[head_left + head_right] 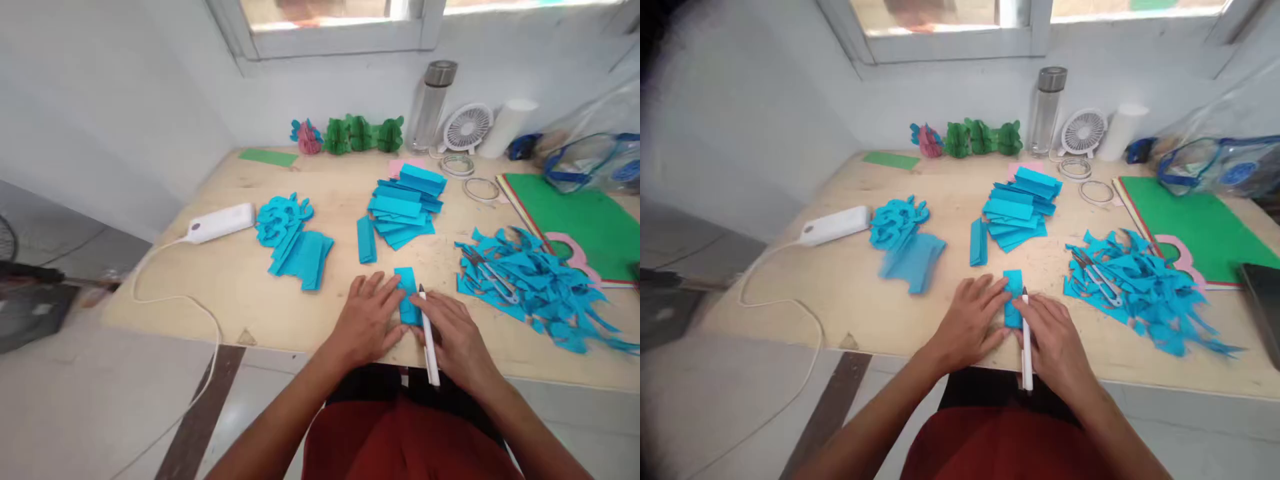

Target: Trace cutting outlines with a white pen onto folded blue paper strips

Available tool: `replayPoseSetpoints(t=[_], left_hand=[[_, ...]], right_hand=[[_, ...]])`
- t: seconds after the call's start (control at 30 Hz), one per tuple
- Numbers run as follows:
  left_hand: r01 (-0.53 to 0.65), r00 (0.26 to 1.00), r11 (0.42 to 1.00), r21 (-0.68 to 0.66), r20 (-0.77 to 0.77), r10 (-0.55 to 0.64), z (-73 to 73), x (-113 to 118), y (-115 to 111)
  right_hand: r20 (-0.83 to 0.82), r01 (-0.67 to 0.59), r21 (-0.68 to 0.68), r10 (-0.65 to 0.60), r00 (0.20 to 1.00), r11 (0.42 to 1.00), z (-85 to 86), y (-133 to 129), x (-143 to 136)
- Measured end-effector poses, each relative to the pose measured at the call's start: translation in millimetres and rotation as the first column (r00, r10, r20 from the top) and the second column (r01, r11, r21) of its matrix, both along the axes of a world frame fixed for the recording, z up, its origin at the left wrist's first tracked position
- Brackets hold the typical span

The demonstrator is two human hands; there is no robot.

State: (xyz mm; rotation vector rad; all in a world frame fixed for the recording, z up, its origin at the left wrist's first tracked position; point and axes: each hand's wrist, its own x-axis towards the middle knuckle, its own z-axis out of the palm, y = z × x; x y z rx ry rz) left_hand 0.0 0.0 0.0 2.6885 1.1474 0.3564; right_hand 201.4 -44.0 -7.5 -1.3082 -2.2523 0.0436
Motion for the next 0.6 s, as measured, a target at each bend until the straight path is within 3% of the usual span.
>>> replayPoseSetpoints(t=[0.6], left_hand=[[-0.006,0.999,0.999,-0.037,0.032,0.008,3.0,-0.5,-0.9]], right_hand=[[-0.026,0.026,0.006,-0.026,0.999,1.000,-1.4,-0.8,-1.5]])
